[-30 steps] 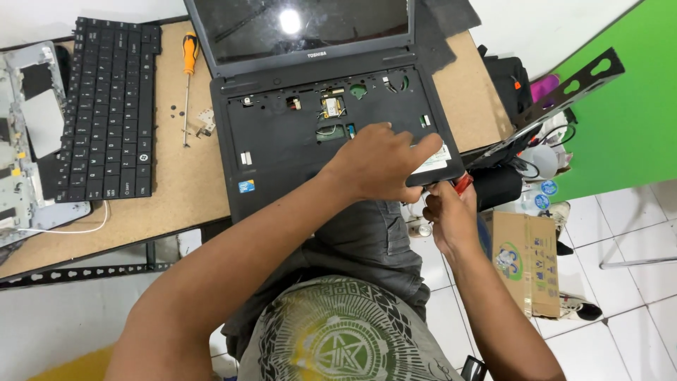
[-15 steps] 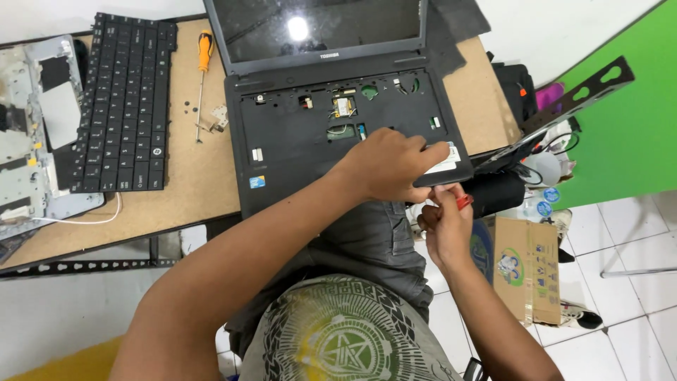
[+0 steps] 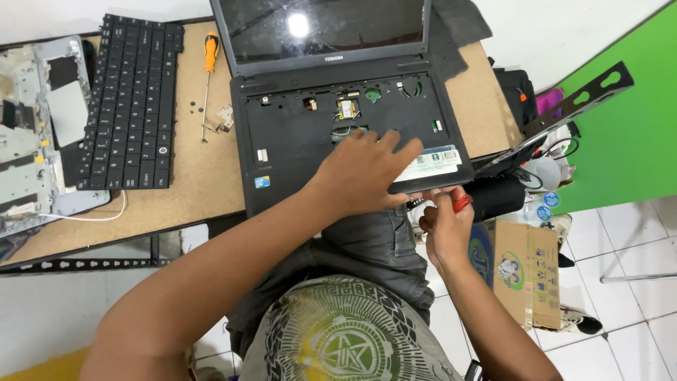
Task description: Disassembling a laptop computer to access internal components using a screwdriver and prying tools
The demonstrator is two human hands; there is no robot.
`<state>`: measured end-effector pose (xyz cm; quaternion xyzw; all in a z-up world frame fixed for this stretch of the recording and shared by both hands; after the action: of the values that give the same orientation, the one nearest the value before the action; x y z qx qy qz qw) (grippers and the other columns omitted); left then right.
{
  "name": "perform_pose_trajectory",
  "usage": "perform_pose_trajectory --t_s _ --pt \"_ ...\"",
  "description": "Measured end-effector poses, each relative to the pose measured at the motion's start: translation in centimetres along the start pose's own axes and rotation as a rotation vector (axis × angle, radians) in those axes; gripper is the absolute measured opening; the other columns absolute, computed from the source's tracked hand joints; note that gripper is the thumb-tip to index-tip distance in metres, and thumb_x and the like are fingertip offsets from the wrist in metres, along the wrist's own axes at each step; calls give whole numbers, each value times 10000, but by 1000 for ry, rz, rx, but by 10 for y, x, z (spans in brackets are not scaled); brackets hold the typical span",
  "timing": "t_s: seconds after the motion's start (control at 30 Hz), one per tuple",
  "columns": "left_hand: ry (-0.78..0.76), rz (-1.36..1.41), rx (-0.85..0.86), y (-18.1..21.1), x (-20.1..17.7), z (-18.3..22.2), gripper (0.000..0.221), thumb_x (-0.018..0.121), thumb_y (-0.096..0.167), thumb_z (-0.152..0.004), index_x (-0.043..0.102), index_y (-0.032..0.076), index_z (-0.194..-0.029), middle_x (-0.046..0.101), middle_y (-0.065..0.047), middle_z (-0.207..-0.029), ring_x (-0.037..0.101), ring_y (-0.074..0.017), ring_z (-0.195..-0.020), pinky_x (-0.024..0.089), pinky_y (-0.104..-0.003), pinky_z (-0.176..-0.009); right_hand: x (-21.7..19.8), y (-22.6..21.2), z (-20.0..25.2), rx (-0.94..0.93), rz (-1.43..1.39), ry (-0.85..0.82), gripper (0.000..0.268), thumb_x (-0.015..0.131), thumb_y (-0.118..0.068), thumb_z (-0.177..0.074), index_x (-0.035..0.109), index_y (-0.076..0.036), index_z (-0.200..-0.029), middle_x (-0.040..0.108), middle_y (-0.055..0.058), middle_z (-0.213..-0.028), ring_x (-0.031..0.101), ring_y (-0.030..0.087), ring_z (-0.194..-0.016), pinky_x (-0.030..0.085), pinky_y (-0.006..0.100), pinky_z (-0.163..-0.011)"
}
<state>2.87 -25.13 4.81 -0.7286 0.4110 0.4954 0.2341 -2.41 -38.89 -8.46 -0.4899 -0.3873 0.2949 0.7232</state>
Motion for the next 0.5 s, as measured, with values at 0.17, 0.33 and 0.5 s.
perform_pose_trajectory --t_s 0.17,0.33,0.5 --pt "-103 22 -51 -7 4 3 758 730 545 -674 515 54 -1210 637 -205 -814 669 -408 -735 534 -515 -741 -2 5 -3 17 17 -9 149 518 -68 -826 490 -169 -933 573 87 -675 164 26 -404 169 178 -356" --pt "-153 80 -89 -15 10 -3 844 746 603 -599 489 96 -1223 635 -162 -760 664 -380 -704 538 -474 -674 11 -5 8 48 -23 -26 153 520 -89 -841 481 -194 -945 577 66 -687 170 21 -389 169 168 -343" --pt "-93 188 -87 -12 -11 -3 725 789 560 -604 543 76 -1084 629 -195 -728 661 -387 -681 540 -461 -656 17 -1 19 26 17 -53 45 447 -177 -941 472 -166 -978 644 136 -785 200 15 -369 181 165 -344"
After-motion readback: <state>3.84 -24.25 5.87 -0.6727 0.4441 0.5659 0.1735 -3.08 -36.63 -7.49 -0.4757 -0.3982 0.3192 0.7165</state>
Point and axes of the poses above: each hand's wrist, its own z-axis away from the middle knuckle, its own x-axis out of the palm, y = z × x, the point moved 9 cm from there along -z, towards the middle knuckle
